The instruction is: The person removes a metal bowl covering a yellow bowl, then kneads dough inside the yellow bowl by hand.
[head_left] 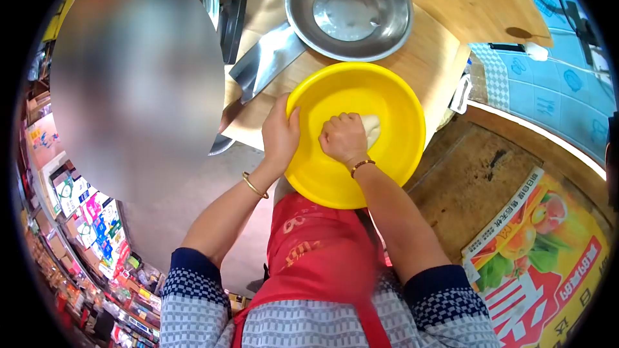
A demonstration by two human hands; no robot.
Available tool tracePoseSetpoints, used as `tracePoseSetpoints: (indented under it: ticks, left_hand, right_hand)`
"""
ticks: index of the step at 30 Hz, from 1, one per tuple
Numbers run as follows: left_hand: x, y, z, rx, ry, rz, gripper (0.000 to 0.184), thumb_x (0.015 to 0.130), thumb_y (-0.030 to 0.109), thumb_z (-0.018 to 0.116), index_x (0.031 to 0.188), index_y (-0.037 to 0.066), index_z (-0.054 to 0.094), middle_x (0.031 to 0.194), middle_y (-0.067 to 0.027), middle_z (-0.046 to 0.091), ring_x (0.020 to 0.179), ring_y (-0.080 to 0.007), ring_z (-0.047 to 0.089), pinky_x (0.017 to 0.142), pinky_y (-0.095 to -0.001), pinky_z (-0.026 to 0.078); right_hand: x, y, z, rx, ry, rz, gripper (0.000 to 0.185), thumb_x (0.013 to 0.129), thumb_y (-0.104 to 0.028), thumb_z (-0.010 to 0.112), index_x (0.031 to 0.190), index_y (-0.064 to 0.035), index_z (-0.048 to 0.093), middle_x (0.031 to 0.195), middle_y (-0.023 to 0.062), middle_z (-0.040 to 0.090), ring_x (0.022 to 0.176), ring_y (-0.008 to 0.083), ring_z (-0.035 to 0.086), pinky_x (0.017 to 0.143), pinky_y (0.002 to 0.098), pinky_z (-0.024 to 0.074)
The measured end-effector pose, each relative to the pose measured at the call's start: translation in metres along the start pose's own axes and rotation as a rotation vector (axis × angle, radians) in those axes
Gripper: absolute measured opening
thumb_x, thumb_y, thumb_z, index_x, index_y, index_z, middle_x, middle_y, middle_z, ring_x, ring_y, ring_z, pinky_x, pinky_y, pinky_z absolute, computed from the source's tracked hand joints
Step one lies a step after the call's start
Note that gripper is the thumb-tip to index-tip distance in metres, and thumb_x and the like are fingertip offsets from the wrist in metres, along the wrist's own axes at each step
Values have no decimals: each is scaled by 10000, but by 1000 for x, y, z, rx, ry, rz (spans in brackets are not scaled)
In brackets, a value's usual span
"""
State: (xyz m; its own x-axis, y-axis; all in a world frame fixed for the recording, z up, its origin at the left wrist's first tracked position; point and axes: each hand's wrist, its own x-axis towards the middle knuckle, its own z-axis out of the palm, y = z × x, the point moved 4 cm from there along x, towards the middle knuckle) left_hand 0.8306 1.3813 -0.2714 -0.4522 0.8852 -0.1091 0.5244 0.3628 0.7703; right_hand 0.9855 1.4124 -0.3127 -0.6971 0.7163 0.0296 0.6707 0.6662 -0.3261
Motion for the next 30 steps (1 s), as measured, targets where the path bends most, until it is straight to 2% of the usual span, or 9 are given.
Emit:
tracePoseSetpoints:
  ticks: [12,18,22,24,25,26,27,29,30]
  left_hand:
    - [1,-8,1,-47,-10,81,274,883,88,583,1146,23,547,963,-237,632,871,-425,610,721,-442,488]
    - [-7,-4,0,83,103,114,290,881,152,589,1148,48,548,944,-225,637,882,-419,607,739,-471,481]
    - [-6,-5,1,132,58,60,342,884,182,580,1203,73,523,992,-223,641,914,-411,610,759,-479,483]
    - [-5,-5,2,111,48,50,337,885,186,581,1198,72,526,999,-221,640,925,-413,608,762,-483,479]
    - [-5,-3,2,127,56,31,338,888,178,576,1203,69,526,1008,-226,638,933,-415,607,769,-484,479]
    - [-4,-2,2,120,64,32,338,888,178,576,1203,69,526,1008,-226,638,933,-415,607,769,-484,479]
    - [-3,-3,2,94,55,28,339,889,167,575,1208,66,525,1004,-230,638,932,-417,607,773,-485,478]
    - [-6,-8,4,83,37,16,341,890,156,573,1213,62,524,1000,-234,639,932,-420,607,777,-485,478]
    - [-7,-8,5,83,66,57,331,890,141,572,1207,58,524,994,-235,638,924,-425,605,771,-484,479]
  right_hand:
    - [32,-11,12,158,31,-147,145,720,-194,628,606,-105,613,665,55,598,679,228,582,653,370,454]
    - [38,-19,8,191,-349,-25,211,732,-265,610,706,-72,689,723,129,663,693,330,634,673,433,506]
    - [16,-19,-15,163,-574,-194,228,747,-283,588,720,-94,712,774,131,685,786,310,646,729,414,505]
    - [-7,-28,-38,-12,-595,-523,226,758,-273,589,697,-89,705,782,109,682,879,271,629,823,387,477]
    - [-5,-31,-46,-25,-485,-474,214,790,-275,594,733,-94,694,853,71,668,981,239,582,930,388,414]
    - [-2,-25,-43,-35,-485,-478,214,790,-275,594,733,-94,694,853,71,668,981,239,582,930,388,414]
    - [6,-9,-43,-90,-154,-262,216,814,-283,582,760,-101,686,887,65,655,984,236,570,938,404,399]
    - [3,17,-19,-308,27,6,228,865,-317,559,826,-119,666,945,42,624,982,225,536,902,423,384]
    - [6,25,-6,-295,25,7,228,865,-317,559,826,-119,666,945,42,624,982,225,536,902,423,384]
